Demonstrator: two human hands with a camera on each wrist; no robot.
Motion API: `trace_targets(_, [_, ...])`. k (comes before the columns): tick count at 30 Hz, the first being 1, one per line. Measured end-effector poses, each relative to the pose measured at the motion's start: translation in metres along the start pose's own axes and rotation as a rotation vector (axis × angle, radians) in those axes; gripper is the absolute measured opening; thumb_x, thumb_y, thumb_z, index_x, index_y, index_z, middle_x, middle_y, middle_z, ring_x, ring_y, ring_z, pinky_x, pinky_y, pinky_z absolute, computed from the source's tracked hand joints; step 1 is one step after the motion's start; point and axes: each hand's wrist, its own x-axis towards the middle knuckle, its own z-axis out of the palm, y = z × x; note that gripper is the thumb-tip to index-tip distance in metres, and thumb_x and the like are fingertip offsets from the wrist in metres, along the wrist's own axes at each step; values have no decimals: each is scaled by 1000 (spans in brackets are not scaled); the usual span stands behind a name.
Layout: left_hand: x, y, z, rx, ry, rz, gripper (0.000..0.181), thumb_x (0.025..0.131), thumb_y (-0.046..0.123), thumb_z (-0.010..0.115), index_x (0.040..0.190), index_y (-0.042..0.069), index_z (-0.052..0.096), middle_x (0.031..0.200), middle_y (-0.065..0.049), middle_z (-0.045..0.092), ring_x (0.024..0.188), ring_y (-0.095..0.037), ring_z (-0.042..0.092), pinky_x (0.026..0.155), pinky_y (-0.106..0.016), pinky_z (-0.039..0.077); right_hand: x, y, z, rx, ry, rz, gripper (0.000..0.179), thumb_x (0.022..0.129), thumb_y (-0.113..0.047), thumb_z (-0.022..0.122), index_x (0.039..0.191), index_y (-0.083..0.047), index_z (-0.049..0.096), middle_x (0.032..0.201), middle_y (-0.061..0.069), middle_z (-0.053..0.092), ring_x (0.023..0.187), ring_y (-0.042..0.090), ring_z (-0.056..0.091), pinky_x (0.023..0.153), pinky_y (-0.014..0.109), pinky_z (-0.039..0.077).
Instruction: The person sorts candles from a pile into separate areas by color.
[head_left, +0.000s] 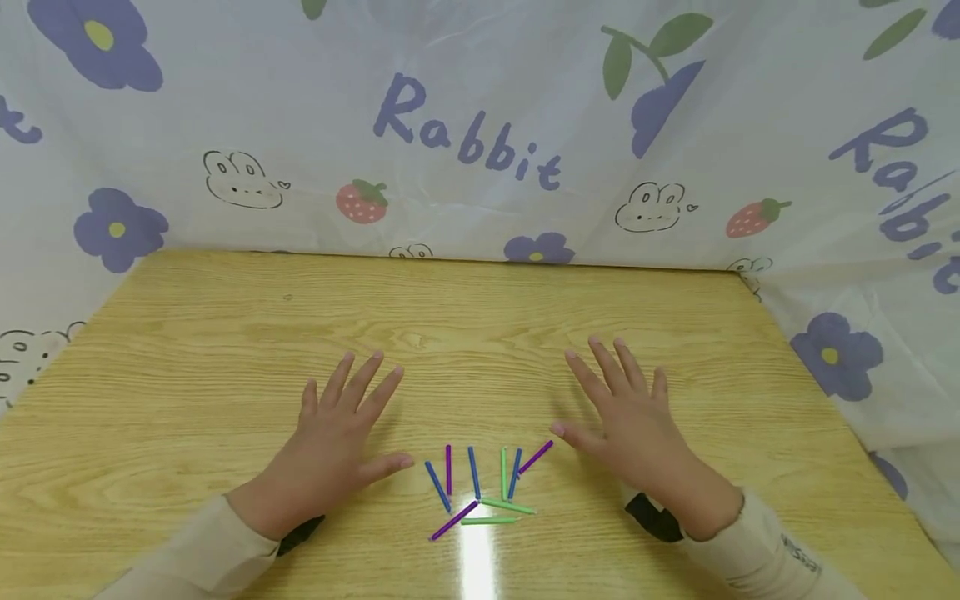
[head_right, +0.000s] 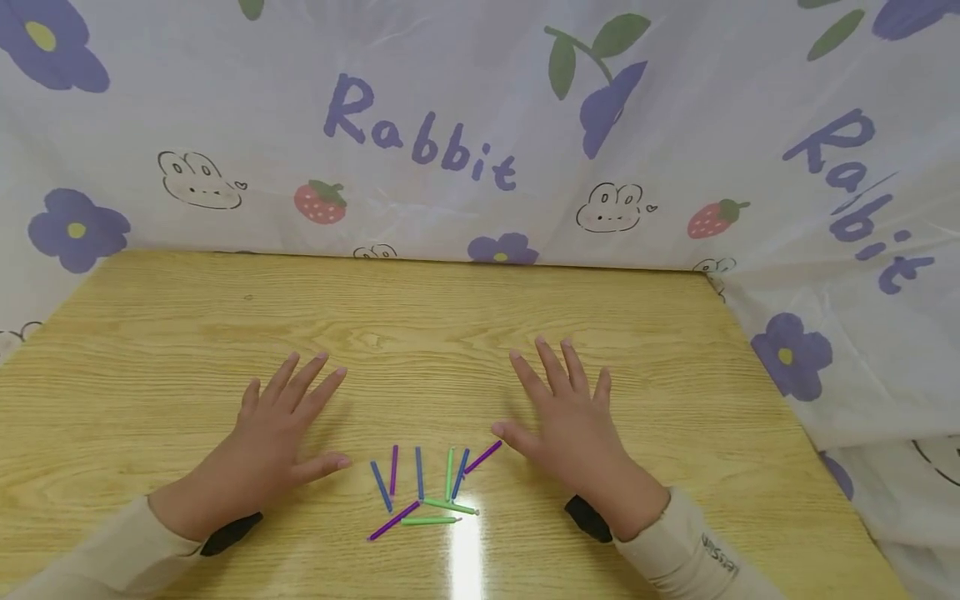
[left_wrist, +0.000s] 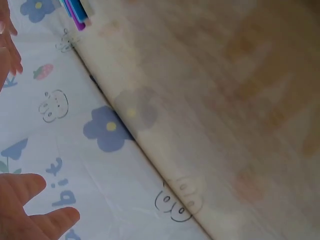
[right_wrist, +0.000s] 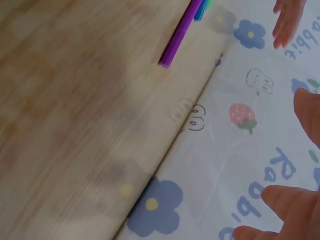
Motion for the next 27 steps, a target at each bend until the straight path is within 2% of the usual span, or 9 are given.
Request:
trace_targets(7, [2,8,6,-78,17,67,92,79,47,75,151,12,31,156,-16,24,142,-44,17,100,-74,18,1,-10,5,-9,2,-55,83,85,-53,65,152,-18,31,159,12,18,145,39,9,100,76,15])
trace_targets(17, [4,15,7,-182,10,152,88,79,43,76,149,9,35,152,-17,32,139,-42,27,101,-69,25,3,-20,12,50,4,-137,84,80,-48,73,149,-15,37,156,13,28,143,39,21,104,65,28])
trace_targets(22, [7,18,8,-258,-31,154,86,78,39,78,147,7,38,149,-18,37,136,-41,33,102,-65,29,4,-22,15,95,-19,-150,84,78,-42,77,148,-15,40,154,11,32,142,36,26,105,62,30])
trace_targets(27, [9,22,8,-320,-105,142,79,78,33,79,144,6,43,147,-17,40,134,-39,38,103,-59,34,6,-25,18,137,-61,-152,82,78,-37,79,147,-15,41,151,10,37,140,36,29,107,57,31])
